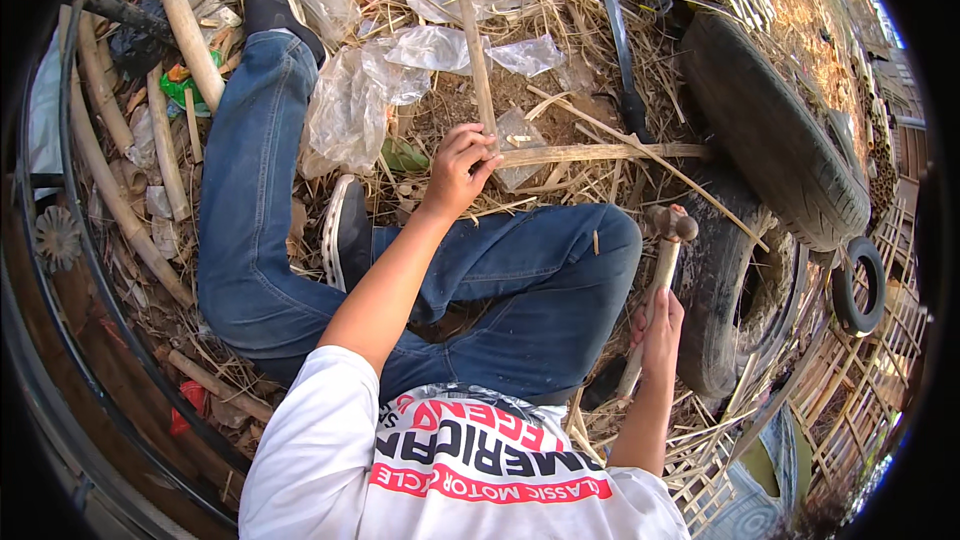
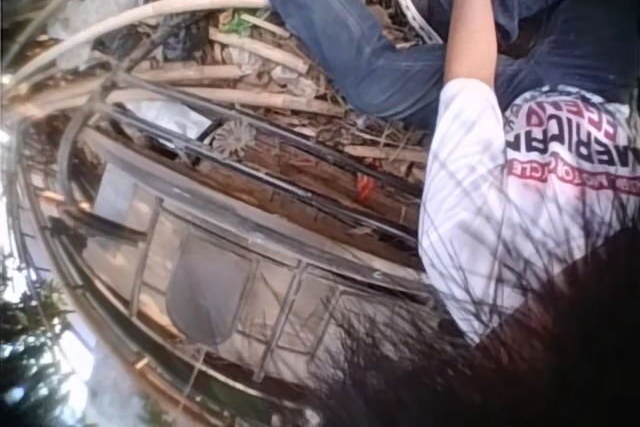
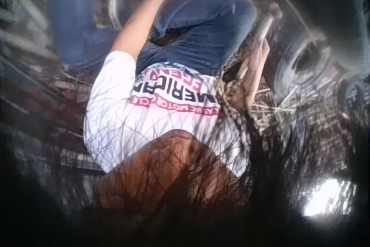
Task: The person saws through a length of wood using a hand saw and then uses a hammer and nail to join pieces of wood together.
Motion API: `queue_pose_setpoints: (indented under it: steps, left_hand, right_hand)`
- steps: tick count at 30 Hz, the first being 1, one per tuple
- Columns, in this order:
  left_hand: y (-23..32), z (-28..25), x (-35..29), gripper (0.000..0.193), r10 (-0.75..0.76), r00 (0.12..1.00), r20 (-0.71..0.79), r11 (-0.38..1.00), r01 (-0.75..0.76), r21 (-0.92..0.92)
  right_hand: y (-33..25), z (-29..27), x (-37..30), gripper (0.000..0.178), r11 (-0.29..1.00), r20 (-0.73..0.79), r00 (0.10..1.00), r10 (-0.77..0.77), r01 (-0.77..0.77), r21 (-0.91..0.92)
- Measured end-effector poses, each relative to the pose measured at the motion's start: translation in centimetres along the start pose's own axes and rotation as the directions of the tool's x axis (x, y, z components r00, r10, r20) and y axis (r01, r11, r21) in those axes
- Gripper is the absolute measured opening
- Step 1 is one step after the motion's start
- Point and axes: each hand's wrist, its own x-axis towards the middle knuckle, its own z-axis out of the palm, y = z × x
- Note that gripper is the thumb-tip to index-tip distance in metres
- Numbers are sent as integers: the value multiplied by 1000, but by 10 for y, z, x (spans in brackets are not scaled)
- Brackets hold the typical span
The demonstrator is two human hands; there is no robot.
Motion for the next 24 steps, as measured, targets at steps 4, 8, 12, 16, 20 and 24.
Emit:
queue_pose_setpoints:
  steps: [4,8,12,16,20,24]
  left_hand:
    - [-5,-2,-1,14,-26,1000,-3,1000,26,6]
    - [2,-1,2,13,-15,1000,-12,1000,16,16]
    - [5,-3,4,15,-22,999,-32,1000,23,15]
    - [0,-9,1,22,-12,1000,-28,1000,12,14]
    - [3,-9,0,27,-34,999,-37,999,34,4]
    - [2,-9,-1,31,-34,999,-35,999,34,3]
  right_hand:
    - [-51,53,-1,37,996,293,952,82,-88,9]
    - [-68,105,15,40,990,432,897,95,-38,-138]
    - [-73,131,27,42,986,484,871,88,-9,-164]
    - [-76,141,31,42,977,485,864,137,-38,-208]
    - [-72,142,31,42,972,487,859,156,-45,-231]
    - [-68,142,29,42,981,489,863,125,-33,-193]
